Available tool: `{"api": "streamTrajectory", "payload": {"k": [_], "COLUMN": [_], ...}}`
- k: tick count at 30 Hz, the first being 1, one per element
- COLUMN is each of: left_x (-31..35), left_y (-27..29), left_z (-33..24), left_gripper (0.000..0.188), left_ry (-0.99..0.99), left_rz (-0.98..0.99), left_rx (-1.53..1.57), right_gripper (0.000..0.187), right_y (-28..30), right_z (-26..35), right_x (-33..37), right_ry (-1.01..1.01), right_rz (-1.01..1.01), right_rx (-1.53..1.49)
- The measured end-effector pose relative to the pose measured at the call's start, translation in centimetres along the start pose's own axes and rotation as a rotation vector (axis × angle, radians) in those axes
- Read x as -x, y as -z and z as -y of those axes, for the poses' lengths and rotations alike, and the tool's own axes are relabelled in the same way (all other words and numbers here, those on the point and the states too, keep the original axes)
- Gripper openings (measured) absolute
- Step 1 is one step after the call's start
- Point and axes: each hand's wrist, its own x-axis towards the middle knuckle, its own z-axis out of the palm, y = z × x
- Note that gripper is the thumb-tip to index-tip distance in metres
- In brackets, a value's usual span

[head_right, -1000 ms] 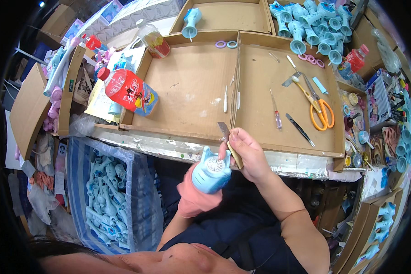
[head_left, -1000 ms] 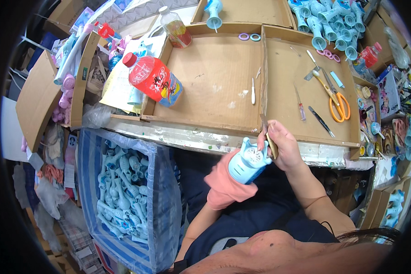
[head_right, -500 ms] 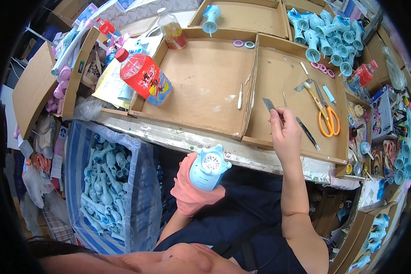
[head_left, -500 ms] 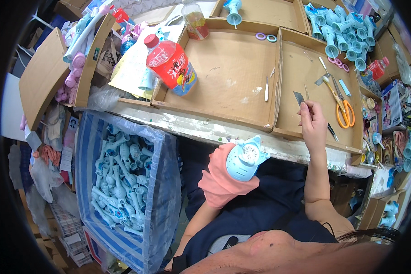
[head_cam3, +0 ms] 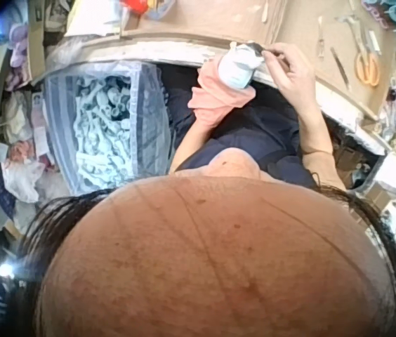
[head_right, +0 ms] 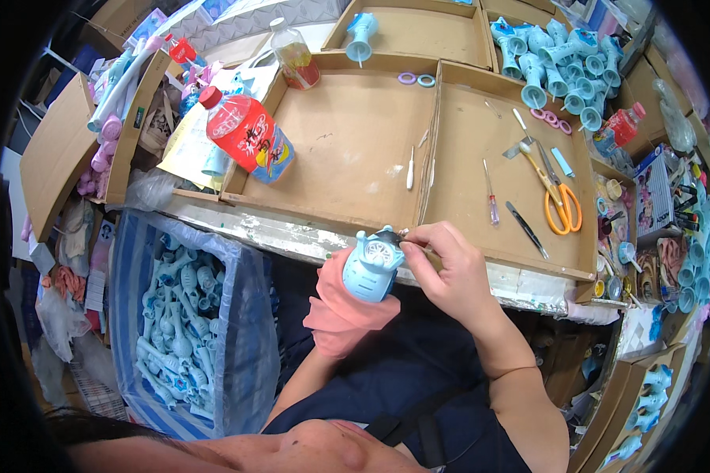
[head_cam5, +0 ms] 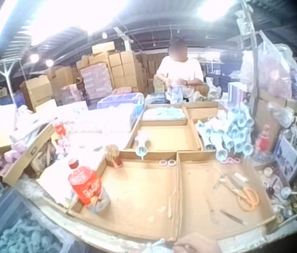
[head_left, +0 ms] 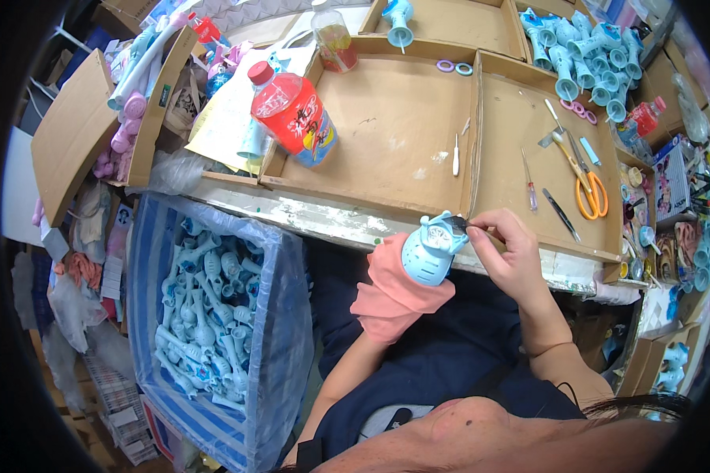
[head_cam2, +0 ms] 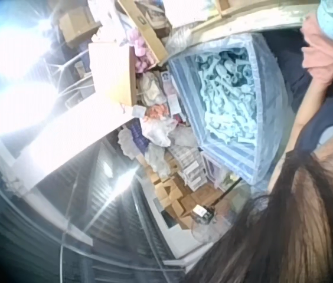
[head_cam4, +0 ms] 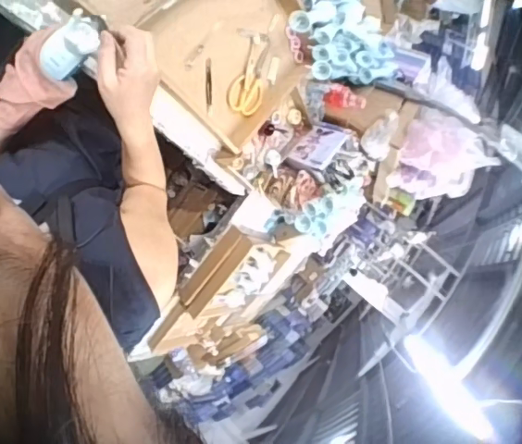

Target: The person inserts a purple battery into a light blue toy microphone, closes the compartment, and wipes the toy with a pink cloth. The person repeats this process for several identical toys, placing each finished unit into a large bin.

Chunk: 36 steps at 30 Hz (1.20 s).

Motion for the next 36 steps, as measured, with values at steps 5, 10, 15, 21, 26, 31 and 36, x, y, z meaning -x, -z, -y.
{"api": "streamTrajectory", "payload": {"k": [5, 10, 15, 21, 26, 31, 36], "left_x": [-1.8, -2.4, -2.4, -2.4, -2.2, -2.2, -1.4], "left_y": [-0.9, -0.9, -1.3, -1.5, -1.4, -1.8, -0.5], "left_z": [-1.2, -1.9, -1.6, -1.8, -2.0, -1.5, -0.4], "left_gripper": [0.019, 0.017, 0.019, 0.023, 0.022, 0.021, 0.027], "left_ry": [0.084, 0.117, 0.066, 0.037, 0.064, -0.012, 0.089], "left_rz": [-0.083, -0.080, -0.076, -0.133, -0.124, -0.171, 0.018], "left_rx": [0.098, 0.036, -0.085, -0.135, -0.075, -0.157, 0.059], "right_gripper": [0.006, 0.006, 0.006, 0.008, 0.009, 0.009, 0.010], "right_y": [-0.1, -0.3, -0.8, -0.9, -1.1, -1.2, -0.7], "right_z": [-0.5, -1.3, -2.1, -2.6, -2.9, -3.7, -5.7], "right_x": [-0.8, -1.0, -1.7, -2.0, -2.1, -1.9, -2.6], "right_ry": [0.083, -0.005, 0.050, 0.046, 0.095, 0.042, -0.008], "right_rz": [-0.030, -0.070, -0.073, -0.072, -0.055, -0.046, -0.318], "right_rx": [-0.011, -0.083, -0.014, 0.005, -0.124, -0.029, 0.203]}}
